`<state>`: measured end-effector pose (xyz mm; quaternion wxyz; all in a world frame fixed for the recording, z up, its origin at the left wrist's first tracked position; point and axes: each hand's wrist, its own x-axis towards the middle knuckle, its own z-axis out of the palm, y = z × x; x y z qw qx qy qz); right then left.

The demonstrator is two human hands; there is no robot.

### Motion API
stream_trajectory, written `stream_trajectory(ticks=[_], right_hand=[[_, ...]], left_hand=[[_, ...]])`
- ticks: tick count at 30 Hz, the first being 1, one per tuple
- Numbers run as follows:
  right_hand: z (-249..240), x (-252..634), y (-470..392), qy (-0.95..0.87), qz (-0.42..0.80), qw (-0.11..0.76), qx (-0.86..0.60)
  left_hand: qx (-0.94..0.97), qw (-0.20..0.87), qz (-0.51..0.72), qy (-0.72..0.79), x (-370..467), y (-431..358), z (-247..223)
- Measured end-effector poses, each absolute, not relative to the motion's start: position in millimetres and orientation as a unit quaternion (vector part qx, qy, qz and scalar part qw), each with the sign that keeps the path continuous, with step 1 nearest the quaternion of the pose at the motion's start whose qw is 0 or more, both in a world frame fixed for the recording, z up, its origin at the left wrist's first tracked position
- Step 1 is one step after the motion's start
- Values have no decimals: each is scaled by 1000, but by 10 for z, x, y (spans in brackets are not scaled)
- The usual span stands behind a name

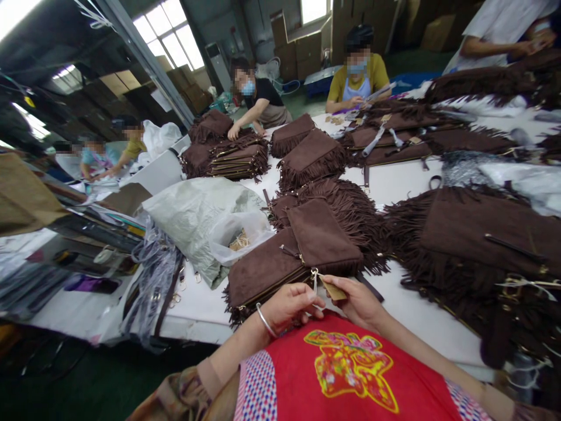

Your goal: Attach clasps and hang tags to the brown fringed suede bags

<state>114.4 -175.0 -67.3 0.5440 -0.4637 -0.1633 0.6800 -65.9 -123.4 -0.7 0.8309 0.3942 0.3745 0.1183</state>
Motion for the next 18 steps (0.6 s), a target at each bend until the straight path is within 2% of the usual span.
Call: stream_trajectory(ticks=[2, 6, 9, 14, 18], right_hand=[[-650, 1140, -1753, -191, 678, 544, -457], [-613, 1136, -1782, -355, 615, 508, -487], [-610, 1172, -1813, -431, 583, 487, -486], [-563, 1244, -1754, -368, 616, 530, -452], [-453, 1253, -1726, -463, 549, 505, -478]], left_hand=[[390, 847, 100, 348, -651, -1256, 4], [412, 852, 108, 304, -586, -1271, 29], [487, 798, 117, 335, -568, -1229, 35], [571, 694, 123, 421, -546, -1117, 79], [630, 641, 145, 414, -466, -1086, 166]])
